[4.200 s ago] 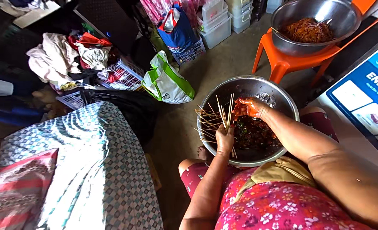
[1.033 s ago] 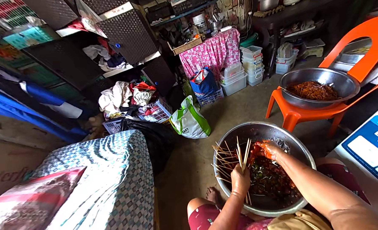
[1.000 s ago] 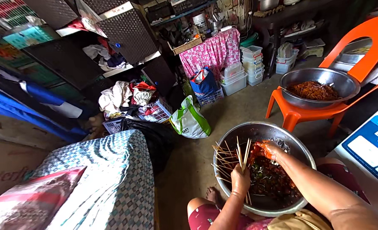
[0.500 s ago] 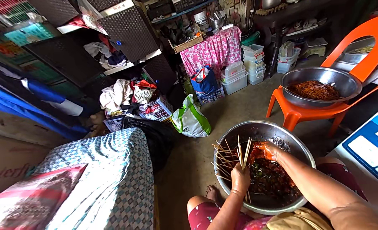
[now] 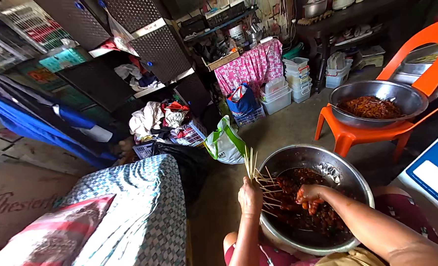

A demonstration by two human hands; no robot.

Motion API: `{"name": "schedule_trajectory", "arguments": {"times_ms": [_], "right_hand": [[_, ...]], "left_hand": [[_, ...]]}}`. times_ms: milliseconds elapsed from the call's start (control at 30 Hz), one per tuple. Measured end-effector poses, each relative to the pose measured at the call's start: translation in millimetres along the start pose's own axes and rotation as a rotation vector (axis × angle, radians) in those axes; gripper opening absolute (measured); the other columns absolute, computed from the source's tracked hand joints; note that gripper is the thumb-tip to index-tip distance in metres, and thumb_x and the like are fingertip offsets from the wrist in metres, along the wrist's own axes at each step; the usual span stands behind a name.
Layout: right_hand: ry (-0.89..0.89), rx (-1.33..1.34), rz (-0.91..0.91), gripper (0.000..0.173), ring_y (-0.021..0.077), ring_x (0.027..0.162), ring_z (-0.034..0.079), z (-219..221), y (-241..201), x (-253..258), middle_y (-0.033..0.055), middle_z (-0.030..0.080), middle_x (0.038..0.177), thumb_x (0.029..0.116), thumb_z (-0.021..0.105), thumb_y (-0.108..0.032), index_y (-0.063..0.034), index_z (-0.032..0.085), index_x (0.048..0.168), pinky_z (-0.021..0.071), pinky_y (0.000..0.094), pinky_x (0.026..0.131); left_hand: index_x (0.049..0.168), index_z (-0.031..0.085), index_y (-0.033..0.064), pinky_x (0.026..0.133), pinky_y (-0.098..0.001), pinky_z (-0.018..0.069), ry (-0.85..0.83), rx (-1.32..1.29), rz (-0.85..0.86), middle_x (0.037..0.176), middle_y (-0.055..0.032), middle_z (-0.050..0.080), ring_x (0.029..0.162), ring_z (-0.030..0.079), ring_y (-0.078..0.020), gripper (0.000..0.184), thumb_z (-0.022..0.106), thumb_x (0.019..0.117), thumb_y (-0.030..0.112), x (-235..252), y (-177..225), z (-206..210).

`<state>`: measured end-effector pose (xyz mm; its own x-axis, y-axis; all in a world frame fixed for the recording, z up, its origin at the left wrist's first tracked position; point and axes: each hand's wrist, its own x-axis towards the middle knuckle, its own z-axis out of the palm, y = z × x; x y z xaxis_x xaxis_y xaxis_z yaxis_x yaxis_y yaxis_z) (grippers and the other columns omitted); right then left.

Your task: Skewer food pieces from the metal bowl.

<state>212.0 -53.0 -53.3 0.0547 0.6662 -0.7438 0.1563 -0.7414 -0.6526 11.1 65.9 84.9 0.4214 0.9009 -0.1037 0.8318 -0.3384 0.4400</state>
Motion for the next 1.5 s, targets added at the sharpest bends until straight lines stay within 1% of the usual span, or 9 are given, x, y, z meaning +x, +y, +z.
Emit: {"name": "schedule_trajectory", "arguments": {"times_ms": [167,300,467,633,767,967,1133,1333,1500], "right_hand": [[-0.050,0.304,-0.338,0.025,0.0169,0.068,0.067,-13,0,-13,0.0078,0.068,0.090,0.1014,0.054,-0.002,0.0022,0.060,0.125,0.0588,0.0332,0.064],[-0.024,0.485,-0.531,0.030,0.0125,0.071,0.066,-22,4,-20,0.0030,0.069,0.093,0.1021,0.046,-0.010,-0.0044,0.057,0.129,0.0578,0.0292,0.067],[0.040,0.611,-0.486,0.016,0.0089,0.063,0.062,-15,1,-16,0.0015,0.067,0.083,0.1052,0.052,-0.011,-0.0046,0.064,0.113,0.0530,0.0237,0.058],[0.111,0.786,-0.469,0.006,0.0096,0.060,0.062,-12,-8,-17,0.0032,0.067,0.080,0.1020,0.053,-0.004,-0.0038,0.058,0.106,0.0524,0.0227,0.054],[0.135,0.928,-0.479,0.005,0.0091,0.057,0.060,-19,-3,-12,0.0038,0.064,0.078,0.1044,0.049,-0.004,-0.0050,0.053,0.107,0.0507,0.0213,0.051],[0.125,1.055,-0.495,0.012,0.0041,0.052,0.056,-24,-4,-14,0.0020,0.063,0.074,0.1065,0.044,-0.006,-0.0080,0.053,0.100,0.0465,0.0156,0.047],[0.125,1.061,-0.486,0.010,0.0063,0.055,0.058,-19,-7,-14,0.0024,0.063,0.076,0.1065,0.046,-0.008,-0.0079,0.055,0.102,0.0498,0.0184,0.050],[0.144,1.057,-0.475,0.008,0.0084,0.058,0.060,-10,-13,-14,0.0030,0.063,0.077,0.1057,0.048,-0.007,-0.0074,0.055,0.102,0.0524,0.0213,0.054],[0.194,1.187,-0.446,0.005,0.0097,0.061,0.061,-4,-20,-16,0.0045,0.063,0.080,0.1045,0.050,-0.008,-0.0066,0.055,0.104,0.0540,0.0225,0.056]], "left_hand": [[0.125,0.062,-0.0017,0.086,-0.0543,0.0553,-0.145,-0.246,0.184,0.097,-0.0207,0.070,0.091,0.070,-0.0343,0.032,0.055,0.1059,0.023,-18,8,27],[0.125,0.063,-0.0019,0.096,-0.0578,0.0528,-0.498,-0.075,0.267,0.110,-0.0236,0.070,0.106,0.068,-0.0380,0.035,0.055,0.1049,0.025,-25,19,66],[0.130,0.062,0.0021,0.097,-0.0613,0.0520,-0.648,0.196,0.235,0.123,-0.0226,0.067,0.118,0.065,-0.0396,0.034,0.050,0.1041,0.020,-34,32,85],[0.130,0.061,0.0004,0.098,-0.0597,0.0516,-0.621,0.125,0.266,0.120,-0.0235,0.068,0.116,0.066,-0.0389,0.036,0.052,0.1047,0.023,-27,30,83],[0.124,0.063,-0.0016,0.093,-0.0550,0.0533,-0.612,-0.081,0.345,0.110,-0.0232,0.069,0.101,0.068,-0.0355,0.032,0.060,0.1008,0.020,-24,18,71],[0.132,0.059,0.0001,0.055,-0.0287,0.0535,-0.678,-0.399,0.199,0.079,-0.0076,0.065,0.056,0.060,-0.0125,0.032,0.057,0.1029,0.012,-29,8,47],[0.132,0.060,0.0025,0.063,-0.0375,0.0578,-0.515,-0.289,0.120,0.086,-0.0123,0.069,0.061,0.065,-0.0190,0.042,0.069,0.0971,0.026,-20,3,56],[0.115,0.071,0.0050,0.090,-0.0527,0.0543,-0.238,-0.194,0.087,0.101,-0.0151,0.073,0.097,0.071,-0.0301,0.034,0.060,0.1026,0.035,-22,10,59],[0.109,0.071,0.0001,0.085,-0.0526,0.0551,0.068,-0.327,0.146,0.091,-0.0159,0.072,0.087,0.071,-0.0300,0.030,0.057,0.1051,0.026,-19,6,68]]}}
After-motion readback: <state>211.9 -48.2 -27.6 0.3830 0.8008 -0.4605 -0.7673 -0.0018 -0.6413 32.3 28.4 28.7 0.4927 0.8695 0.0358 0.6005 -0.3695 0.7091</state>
